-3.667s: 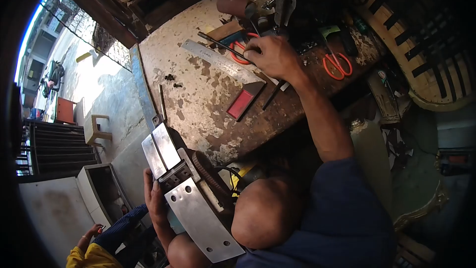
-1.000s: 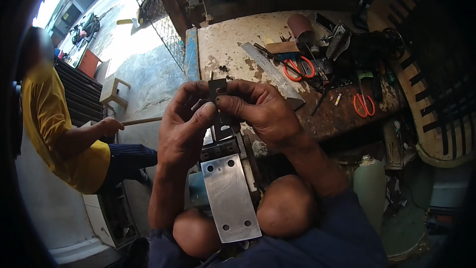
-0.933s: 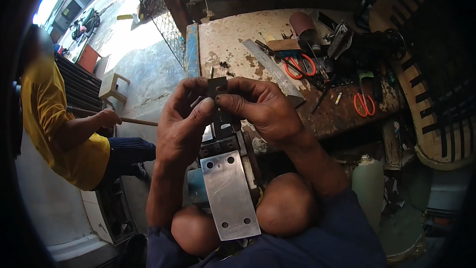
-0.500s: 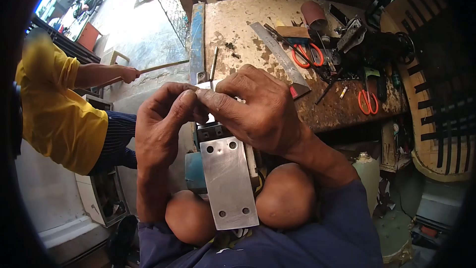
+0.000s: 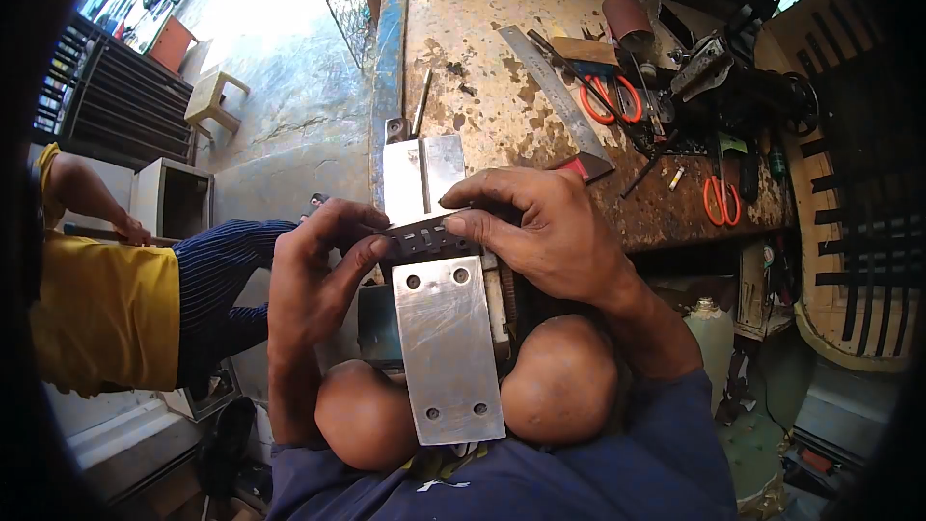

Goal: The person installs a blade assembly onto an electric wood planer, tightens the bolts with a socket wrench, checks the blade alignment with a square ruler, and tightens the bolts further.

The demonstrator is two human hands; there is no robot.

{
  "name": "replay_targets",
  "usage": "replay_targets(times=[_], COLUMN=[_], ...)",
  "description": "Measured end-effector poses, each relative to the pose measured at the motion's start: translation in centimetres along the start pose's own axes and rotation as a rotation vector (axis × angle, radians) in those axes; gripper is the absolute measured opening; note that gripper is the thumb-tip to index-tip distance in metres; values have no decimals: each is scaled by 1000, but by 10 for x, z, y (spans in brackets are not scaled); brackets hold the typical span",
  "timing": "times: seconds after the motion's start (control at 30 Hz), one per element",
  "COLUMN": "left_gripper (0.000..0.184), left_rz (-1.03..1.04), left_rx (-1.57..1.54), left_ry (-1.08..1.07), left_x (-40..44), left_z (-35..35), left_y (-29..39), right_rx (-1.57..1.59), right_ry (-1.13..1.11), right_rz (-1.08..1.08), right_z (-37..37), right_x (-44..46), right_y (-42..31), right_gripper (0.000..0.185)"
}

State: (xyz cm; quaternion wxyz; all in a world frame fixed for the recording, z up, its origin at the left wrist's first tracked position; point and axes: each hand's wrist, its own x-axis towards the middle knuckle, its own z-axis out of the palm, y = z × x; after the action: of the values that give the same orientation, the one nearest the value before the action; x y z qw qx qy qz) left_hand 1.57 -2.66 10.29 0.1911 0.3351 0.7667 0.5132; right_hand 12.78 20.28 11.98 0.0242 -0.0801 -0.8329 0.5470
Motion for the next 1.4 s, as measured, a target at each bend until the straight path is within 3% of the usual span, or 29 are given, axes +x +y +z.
replay_targets(times=[0.13, 0.17, 0.23, 0.43, 0.6, 0.7, 0.97, 1.07, 1.17, 1.23, 1.27, 1.37, 1.4], left_gripper=[16, 16, 14, 15, 14, 14, 11, 20, 29, 52, 52, 93, 93], left_rz=[-102, -102, 121, 119, 69, 42, -22, -36, -120, 68, 73, 13, 16], left_rx=[12, 12, 278, 339, 258, 222, 138, -29, 158, 420, 419, 662, 661], left_ry=[48, 49, 71, 109, 118, 110, 71, 169, 190, 123, 125, -157, -158], left_x=[-3, -2, -2, -2, -3, -5, 1, 20, 56, 78, 87, 110, 114], left_z=[6, 5, 5, 9, 11, 13, 6, 0, -9, -5, -4, 2, 3], left_y=[5, 7, 10, 6, 3, 3, -3, -36, -56, -89, -94, -119, -120], right_rx=[-10, -126, -242, -273, -267, -232, -232, -217, -170, -161, -165, -115, -117], right_ry=[-8, 21, 46, 57, 153, 139, 153, 219, 316, 387, 390, 376, 381], right_rz=[82, -19, -119, -148, -312, -119, -197, -211, -219, -212, -215, -144, -145], right_z=[3, 3, 3, 6, 11, 9, 9, 8, 7, 4, 3, 1, 1], right_x=[-5, -5, -5, -5, -4, -5, -7, -10, -13, -14, -15, -21, -21], right_y=[-5, -5, -3, 3, 12, 1, 9, 8, 17, 17, 13, 9, 10], right_gripper=[21, 20, 18, 17, 19, 23, 26, 24, 24, 22, 22, 17, 16])
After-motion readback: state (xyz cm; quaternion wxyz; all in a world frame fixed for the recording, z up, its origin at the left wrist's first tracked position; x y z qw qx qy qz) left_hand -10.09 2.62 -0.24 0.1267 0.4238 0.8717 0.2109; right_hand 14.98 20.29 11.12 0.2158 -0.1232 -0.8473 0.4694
